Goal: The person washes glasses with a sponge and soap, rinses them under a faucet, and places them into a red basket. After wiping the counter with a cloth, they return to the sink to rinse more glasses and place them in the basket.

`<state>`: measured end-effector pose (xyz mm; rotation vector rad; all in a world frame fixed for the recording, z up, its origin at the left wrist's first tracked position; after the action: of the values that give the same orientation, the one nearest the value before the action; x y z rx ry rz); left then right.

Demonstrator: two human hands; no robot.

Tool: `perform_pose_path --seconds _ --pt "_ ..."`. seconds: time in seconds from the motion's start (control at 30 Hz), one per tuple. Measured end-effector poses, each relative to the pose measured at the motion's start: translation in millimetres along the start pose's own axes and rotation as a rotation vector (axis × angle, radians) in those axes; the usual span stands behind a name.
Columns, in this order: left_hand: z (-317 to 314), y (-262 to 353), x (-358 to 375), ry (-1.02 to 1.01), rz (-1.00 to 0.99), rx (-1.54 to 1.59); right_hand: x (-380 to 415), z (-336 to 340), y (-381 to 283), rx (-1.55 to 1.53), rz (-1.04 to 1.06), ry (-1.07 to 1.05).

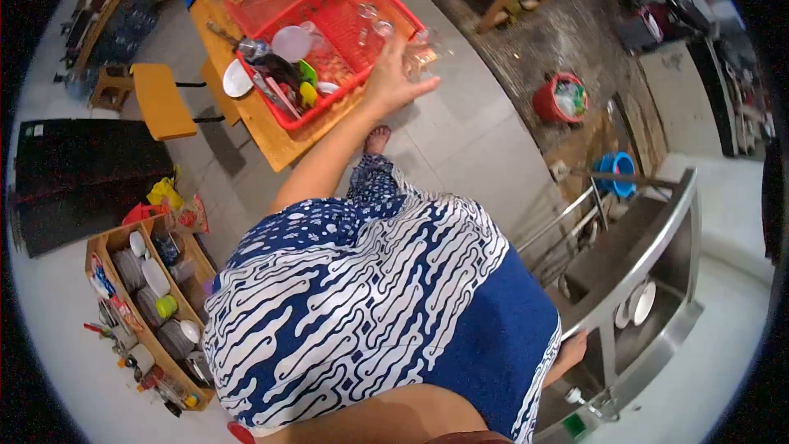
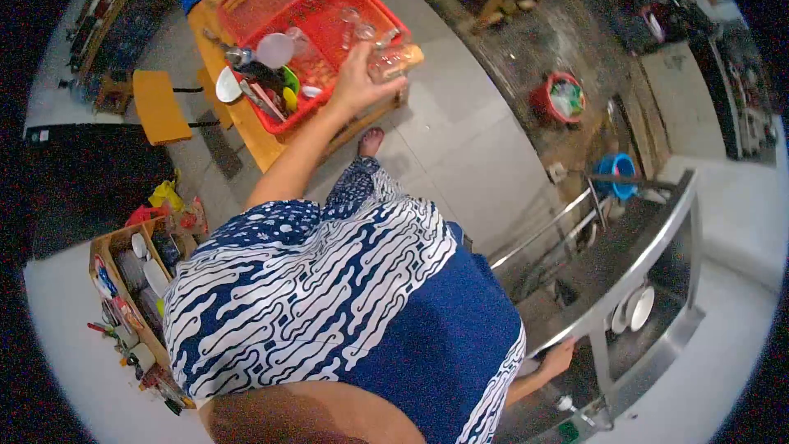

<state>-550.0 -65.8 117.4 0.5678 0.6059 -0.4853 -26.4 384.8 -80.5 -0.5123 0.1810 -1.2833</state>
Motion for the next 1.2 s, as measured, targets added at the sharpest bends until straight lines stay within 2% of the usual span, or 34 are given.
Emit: perform_pose_path --seconds 0.03,0.07,0.1,0.13,0.17,0.23,0.33,0.43,0.47,0.5,0.53,0.63,0.7,0.73,0.77,0.87,0.93,1.0,1.03,1.07,1.13,1.17,1.2 --pt "-77 14 31 -0.252 -0.085 0.121 132 29 112 0.128 -0.411 -0.018" --pt "-83 -6 -29 -0.251 -0.027 -0.09 88 16 90 0.138 -0.506 -0.093" --pt "-80 -23 -42 -0.243 0.03 -0.231 79 9 134 0.285 -0.435 -0.083" --pt "-74 -30 -63 -0.287 0.068 -0.238 69 0 173 0.432 -0.37 -0.066" --pt "-62 -43 -80 -0.085 0.027 -0.273 72 -4 186 0.487 -0.396 -0.077" --pt "-60 -88 -113 -0.067 0.141 -0.415 82 -11 190 0.488 -0.446 -0.111" --pt "-58 -150 -131 -0.103 0.411 -0.45 95 -13 175 0.432 -0.437 -0.124" --pt "-71 -202 -127 -0.146 0.528 -0.524 109 -6 155 0.319 -0.404 -0.12" --pt "-70 -206 -127 -0.139 0.521 -0.521 112 -3 149 0.259 -0.397 -0.111" --pt "-99 -202 -114 -0.211 0.562 -0.459 130 8 142 0.211 -0.42 -0.102" --pt "-100 -214 -108 -0.225 0.632 -0.425 131 10 133 0.145 -0.401 -0.098" --pt "-133 -261 -100 -0.27 0.604 -0.468 149 23 118 -0.117 -0.395 -0.088" --pt "-117 -240 -103 -0.259 0.617 -0.455 164 32 119 -0.345 -0.417 -0.1" --pt "-130 -225 -102 -0.282 0.617 -0.432 180 37 122 -0.467 -0.449 -0.098" --pt "-154 -246 -103 -0.4 0.586 -0.435 188 41 124 -0.607 -0.462 -0.11" --pt "-151 -238 -101 -0.416 0.583 -0.426 223 53 139 -1.028 -0.487 -0.146" --pt "-168 -260 -100 -0.432 0.618 -0.445 240 66 156 -1.263 -0.448 -0.175" --pt "-154 -237 -98 -0.362 0.612 -0.54 247 76 173 -1.399 -0.411 -0.168" --pt "-166 -247 -96 -0.468 0.595 -0.525 253 75 191 -1.271 -0.49 -0.099" --pt "-215 -282 -84 -0.688 0.488 -0.173 238 74 216 -1.138 -0.57 -0.033" --pt "-184 -204 -98 -0.656 -0.067 -0.916 223 72 300 -0.537 -0.365 -0.127" --pt "-191 -211 -103 -0.622 -0.076 -1.051 215 72 340 -0.245 -0.274 -0.133" --pt "-203 -218 -103 -0.59 -0.083 -1.17 236 94 344 0.223 -0.523 -0.013"
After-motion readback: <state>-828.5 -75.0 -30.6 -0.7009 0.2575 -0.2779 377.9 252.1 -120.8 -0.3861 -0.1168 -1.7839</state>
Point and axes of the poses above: each hand's wrist, its own x-axis away from the middle knuckle, its own z-axis out of the back of the hand, y = z × x, the point moved 10 cm from there along -x, towards the middle knuckle, and after that the axes turned 10 degrees about -x, right-handed, at the moved point
